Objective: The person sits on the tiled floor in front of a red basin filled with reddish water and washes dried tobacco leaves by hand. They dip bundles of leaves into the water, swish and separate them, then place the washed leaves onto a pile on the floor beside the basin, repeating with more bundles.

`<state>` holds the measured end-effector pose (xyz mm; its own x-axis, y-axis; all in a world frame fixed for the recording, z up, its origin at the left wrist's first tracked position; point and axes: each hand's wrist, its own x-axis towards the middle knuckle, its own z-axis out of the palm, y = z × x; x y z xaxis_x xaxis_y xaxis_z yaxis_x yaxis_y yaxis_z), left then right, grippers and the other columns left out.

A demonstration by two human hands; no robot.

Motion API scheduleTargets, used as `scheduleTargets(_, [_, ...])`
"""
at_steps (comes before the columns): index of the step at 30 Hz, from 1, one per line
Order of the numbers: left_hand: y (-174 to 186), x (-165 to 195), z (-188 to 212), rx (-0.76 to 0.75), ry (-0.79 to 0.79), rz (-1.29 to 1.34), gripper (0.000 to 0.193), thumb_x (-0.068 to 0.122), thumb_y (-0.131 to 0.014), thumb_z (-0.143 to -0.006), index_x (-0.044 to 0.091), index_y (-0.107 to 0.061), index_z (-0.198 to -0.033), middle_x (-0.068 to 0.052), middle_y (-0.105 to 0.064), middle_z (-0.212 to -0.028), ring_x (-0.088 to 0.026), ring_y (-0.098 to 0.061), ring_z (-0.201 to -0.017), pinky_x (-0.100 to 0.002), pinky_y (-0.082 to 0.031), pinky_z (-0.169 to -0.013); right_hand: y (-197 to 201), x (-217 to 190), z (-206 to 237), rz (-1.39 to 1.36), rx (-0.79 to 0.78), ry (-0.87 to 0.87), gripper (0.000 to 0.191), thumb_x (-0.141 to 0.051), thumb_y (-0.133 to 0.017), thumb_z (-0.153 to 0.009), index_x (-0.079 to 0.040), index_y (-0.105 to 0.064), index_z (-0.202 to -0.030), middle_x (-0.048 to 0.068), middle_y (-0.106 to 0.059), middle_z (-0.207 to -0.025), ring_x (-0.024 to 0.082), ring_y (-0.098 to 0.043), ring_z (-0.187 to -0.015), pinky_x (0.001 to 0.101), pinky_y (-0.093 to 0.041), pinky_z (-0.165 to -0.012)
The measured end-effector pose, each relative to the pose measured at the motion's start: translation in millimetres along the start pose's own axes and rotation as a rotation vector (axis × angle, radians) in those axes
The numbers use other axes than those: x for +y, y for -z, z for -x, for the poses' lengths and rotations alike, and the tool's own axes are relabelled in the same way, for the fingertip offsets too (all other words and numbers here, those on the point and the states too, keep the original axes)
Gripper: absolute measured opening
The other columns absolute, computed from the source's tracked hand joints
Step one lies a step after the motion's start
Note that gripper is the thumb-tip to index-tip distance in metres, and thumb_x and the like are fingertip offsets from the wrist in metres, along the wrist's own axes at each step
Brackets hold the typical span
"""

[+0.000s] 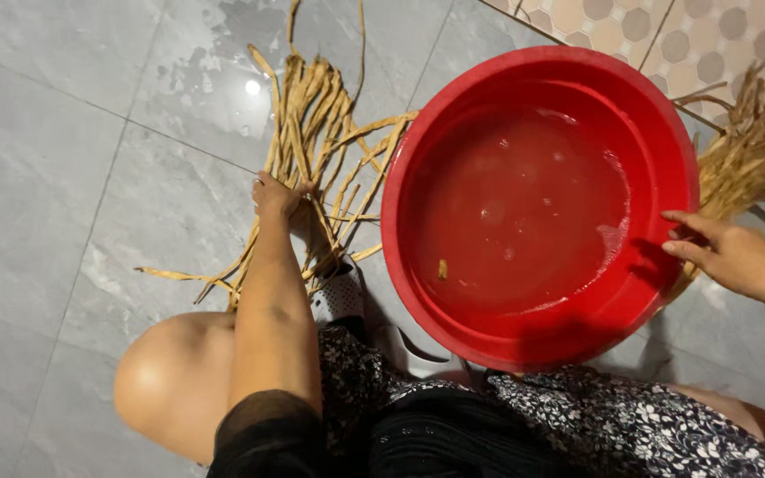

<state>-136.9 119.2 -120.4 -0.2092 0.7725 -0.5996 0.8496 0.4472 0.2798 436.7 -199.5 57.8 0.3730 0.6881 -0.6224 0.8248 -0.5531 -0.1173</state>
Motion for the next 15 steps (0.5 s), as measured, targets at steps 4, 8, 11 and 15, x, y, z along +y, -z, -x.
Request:
scheduleTargets(4, [-23, 11, 14, -0.026, -0.039, -0.102, 0.141, 0.072, -0.088, -0.062, 0.003, -0.014, -0.16, -0.027, -0.032, -0.158, -0.042, -0.033, -0.147, -0.064, -0.03, -0.116, 8, -13, 1, 0.064, -0.036, 0.003, 0.064, -0.043, -0.067, -0.093, -0.019, -0.056, -0.152, 0.019, -0.076, -0.115, 0.031, -0.075, -0.099, 0.0413, -0.058, -0.087])
scheduleTargets(8, [-70, 26, 43, -0.095, -0.166, -0.209, 0.145, 0.069, -0.085, -0.065, 0.004, -0.002, -0.164, -0.025, -0.03, -0.159, -0.04, -0.032, -0.149, -0.069, -0.026, -0.117, 14, -31, -2, 0.023, -0.046, 0.023, 0.066, -0.041, -0.068, -0.092, -0.019, -0.054, -0.153, 0.018, -0.071, -0.126, 0.032, -0.071, -0.104, 0.0423, -0.056, -0.089])
scheduleTargets(11, [-113, 21, 67, 0.059, -0.36, -0.413, 0.111, 0.043, -0.068, -0.089, 0.006, 0.001, -0.167, -0.027, -0.023, -0.162, -0.041, -0.029, -0.148, -0.078, -0.026, -0.106, 16, -42, 0, -0.048, -0.038, 0.031, 0.064, -0.037, -0.068, -0.092, -0.019, -0.054, -0.152, 0.015, -0.072, -0.126, 0.03, -0.071, -0.107, 0.0419, -0.055, -0.093])
scheduleTargets(15, [-146, 8, 88, 0.112, -0.574, -0.686, 0.081, 0.03, -0.049, -0.099, 0.012, 0.001, -0.16, -0.031, -0.012, -0.163, -0.046, -0.022, -0.151, -0.084, -0.024, -0.099, 19, -51, 4, -0.064, -0.036, 0.069, 0.063, -0.034, -0.068, -0.092, -0.018, -0.053, -0.152, 0.014, -0.072, -0.124, 0.028, -0.07, -0.107, 0.0418, -0.054, -0.094])
